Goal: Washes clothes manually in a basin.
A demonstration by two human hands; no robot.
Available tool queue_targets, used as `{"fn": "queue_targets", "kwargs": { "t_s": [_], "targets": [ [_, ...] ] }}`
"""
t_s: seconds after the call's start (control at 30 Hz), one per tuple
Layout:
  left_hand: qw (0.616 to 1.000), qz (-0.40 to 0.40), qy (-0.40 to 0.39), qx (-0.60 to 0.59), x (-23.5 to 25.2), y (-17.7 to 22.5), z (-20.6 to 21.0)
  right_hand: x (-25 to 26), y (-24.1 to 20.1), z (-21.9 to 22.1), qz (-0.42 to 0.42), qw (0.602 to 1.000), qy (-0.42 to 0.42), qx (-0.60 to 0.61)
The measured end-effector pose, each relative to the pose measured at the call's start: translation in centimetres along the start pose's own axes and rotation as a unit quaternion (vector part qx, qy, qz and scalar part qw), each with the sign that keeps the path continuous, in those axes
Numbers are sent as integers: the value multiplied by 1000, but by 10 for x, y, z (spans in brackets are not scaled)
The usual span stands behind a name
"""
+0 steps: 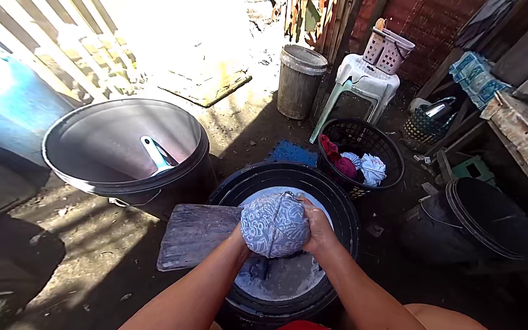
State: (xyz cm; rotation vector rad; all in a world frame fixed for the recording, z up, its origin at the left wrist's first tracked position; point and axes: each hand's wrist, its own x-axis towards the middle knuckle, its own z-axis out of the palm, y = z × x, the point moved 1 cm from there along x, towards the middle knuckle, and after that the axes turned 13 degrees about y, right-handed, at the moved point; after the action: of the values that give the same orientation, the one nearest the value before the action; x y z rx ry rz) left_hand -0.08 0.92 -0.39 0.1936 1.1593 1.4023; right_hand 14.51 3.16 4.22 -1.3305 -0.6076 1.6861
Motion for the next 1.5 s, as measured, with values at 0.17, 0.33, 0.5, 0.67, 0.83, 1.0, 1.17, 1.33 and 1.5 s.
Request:
{"fn": "queue_targets", "kwargs": {
  "t_s": [0.17,0.33,0.5,0.67,0.83,1.0,1.17,1.33,1.5],
  "targets": [
    [999,6,22,-32,-8,9,23,8,-9,2,123,965,55,227],
    [998,-2,24,-50,1,10,29,41,-4,-14,-98,983,115,105],
    [999,13,21,31,6,7,14,5,-3,-7,-554,785,-39,-274],
    [985,20,-37,168,-7,8,12,-22,8,10,-675,586,-161,-418],
    [824,165,-220,495,23,-3,11,-24,39,-14,-680,524,-219,-463],
    [734,165,-214,623,38,-22,9,-6,42,-34,-357,858,-135,-343],
    [907,-158,-181,345,26,-10,11,6,4,-58,115,965,96,213],
    [942,-158,-155,254,43,-9,1,10,-65,-63,3,923,142,358],
    [952,-117,-33,281,49,-11,-1,73,-159,-53,-174,893,133,393]
  ]
}}
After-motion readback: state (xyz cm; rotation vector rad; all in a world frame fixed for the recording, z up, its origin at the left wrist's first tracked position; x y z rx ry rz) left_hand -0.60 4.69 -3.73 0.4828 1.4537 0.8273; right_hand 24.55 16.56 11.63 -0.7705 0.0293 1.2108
